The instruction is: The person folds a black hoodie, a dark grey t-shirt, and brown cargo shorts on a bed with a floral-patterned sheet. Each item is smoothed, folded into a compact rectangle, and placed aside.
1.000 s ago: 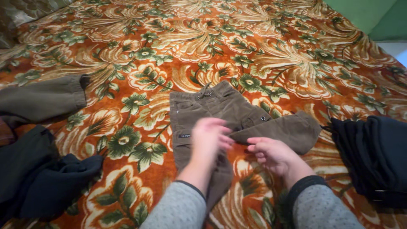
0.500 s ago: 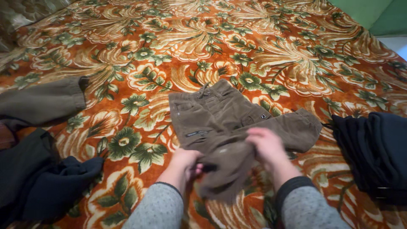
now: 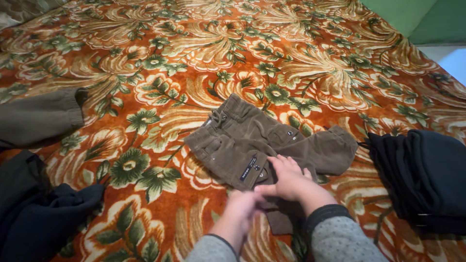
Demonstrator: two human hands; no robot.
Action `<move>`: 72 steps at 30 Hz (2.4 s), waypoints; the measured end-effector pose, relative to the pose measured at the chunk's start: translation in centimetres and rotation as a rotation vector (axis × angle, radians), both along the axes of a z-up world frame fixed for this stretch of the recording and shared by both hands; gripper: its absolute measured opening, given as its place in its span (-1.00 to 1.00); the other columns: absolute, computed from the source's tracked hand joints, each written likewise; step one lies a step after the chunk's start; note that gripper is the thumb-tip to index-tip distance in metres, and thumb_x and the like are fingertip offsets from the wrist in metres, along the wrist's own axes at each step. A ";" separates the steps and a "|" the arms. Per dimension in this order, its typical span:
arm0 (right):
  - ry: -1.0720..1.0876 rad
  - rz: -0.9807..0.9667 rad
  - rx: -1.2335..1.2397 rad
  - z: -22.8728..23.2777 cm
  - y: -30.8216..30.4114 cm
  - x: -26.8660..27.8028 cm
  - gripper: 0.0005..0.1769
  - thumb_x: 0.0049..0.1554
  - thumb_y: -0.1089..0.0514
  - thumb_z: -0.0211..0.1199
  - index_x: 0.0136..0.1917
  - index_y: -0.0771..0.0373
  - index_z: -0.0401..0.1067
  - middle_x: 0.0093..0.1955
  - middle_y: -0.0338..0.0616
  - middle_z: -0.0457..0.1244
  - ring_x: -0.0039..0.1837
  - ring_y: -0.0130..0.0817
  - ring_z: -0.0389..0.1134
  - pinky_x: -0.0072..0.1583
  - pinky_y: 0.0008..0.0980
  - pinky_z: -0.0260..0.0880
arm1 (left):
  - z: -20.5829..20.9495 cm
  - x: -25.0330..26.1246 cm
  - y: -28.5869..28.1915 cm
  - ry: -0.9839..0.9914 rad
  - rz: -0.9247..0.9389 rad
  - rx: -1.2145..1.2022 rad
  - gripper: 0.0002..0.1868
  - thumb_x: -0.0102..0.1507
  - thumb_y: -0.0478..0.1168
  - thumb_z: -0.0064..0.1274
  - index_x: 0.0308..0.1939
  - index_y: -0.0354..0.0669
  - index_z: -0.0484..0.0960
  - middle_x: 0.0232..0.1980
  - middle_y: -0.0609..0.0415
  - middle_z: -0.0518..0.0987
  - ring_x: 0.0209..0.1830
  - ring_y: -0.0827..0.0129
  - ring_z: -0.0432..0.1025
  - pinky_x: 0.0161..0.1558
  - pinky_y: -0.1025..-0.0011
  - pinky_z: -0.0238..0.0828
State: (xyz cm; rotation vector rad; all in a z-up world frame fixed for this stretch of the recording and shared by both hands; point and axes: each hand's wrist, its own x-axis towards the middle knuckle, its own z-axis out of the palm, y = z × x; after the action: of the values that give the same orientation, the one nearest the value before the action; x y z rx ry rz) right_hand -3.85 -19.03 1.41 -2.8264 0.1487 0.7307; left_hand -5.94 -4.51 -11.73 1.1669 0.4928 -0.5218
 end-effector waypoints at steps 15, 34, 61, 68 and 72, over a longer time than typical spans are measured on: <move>-0.493 -0.058 -0.052 -1.8 1.6 0.2 -0.12 0.04 0.07 0.33 0.57 -0.14 0.09 0.62 -0.32 0.03 0.68 -0.31 -0.03 0.63 0.06 -0.07 | 8.0 15.7 11.2 -0.430 0.692 -0.192 -0.62 0.16 -0.49 0.08 0.07 -0.26 0.55 -0.06 -0.08 0.66 -0.20 0.15 0.58 -0.14 0.14 0.58; -0.051 0.016 -0.055 -1.1 -4.6 9.0 0.68 -0.17 -0.03 0.63 0.69 -0.18 -0.71 0.32 0.20 0.31 0.37 0.09 0.35 0.40 -0.12 0.31 | 2.2 9.6 22.0 -0.029 0.901 0.649 -0.59 0.10 -0.18 0.25 -0.09 -0.45 0.68 -0.01 -0.20 0.68 -0.02 0.11 0.56 0.05 0.23 0.45; -0.661 0.369 -0.310 -2.0 -15.0 2.4 -0.39 -0.11 0.21 0.29 0.22 -0.20 0.45 0.15 -0.19 0.28 0.24 -0.09 0.33 0.25 -0.11 0.38 | 2.4 5.8 25.9 -0.045 0.603 0.692 -0.65 0.00 -0.28 0.20 -0.16 -0.36 0.70 -0.15 -0.18 0.69 -0.19 0.08 0.53 -0.10 0.12 0.45; -0.324 -0.005 -0.348 -4.6 -11.5 2.9 -0.57 0.18 0.03 0.14 0.32 -0.25 0.44 0.37 -0.26 0.30 0.50 -0.23 0.25 0.45 -0.13 0.30 | 7.3 3.9 19.1 -0.477 0.223 1.627 -0.63 0.03 -0.31 0.05 -0.07 -0.24 0.63 0.05 -0.18 0.58 0.12 -0.06 0.44 0.15 0.07 0.37; -0.636 0.150 0.480 -5.6 0.3 5.3 -0.48 0.09 0.12 0.13 0.32 0.24 0.41 0.35 0.05 0.31 0.41 -0.07 0.29 0.40 -0.26 0.23 | 7.4 5.3 10.1 -1.134 -0.108 1.320 -0.52 0.09 -0.34 -0.12 0.08 -0.14 0.63 0.21 -0.07 0.57 0.29 0.03 0.39 0.32 0.15 0.26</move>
State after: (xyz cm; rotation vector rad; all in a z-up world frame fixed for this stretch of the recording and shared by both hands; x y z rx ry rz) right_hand 1.46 -18.72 -4.23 -2.4642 -0.3028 -0.1290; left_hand -0.63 5.62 -4.29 2.4739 -0.3334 0.5568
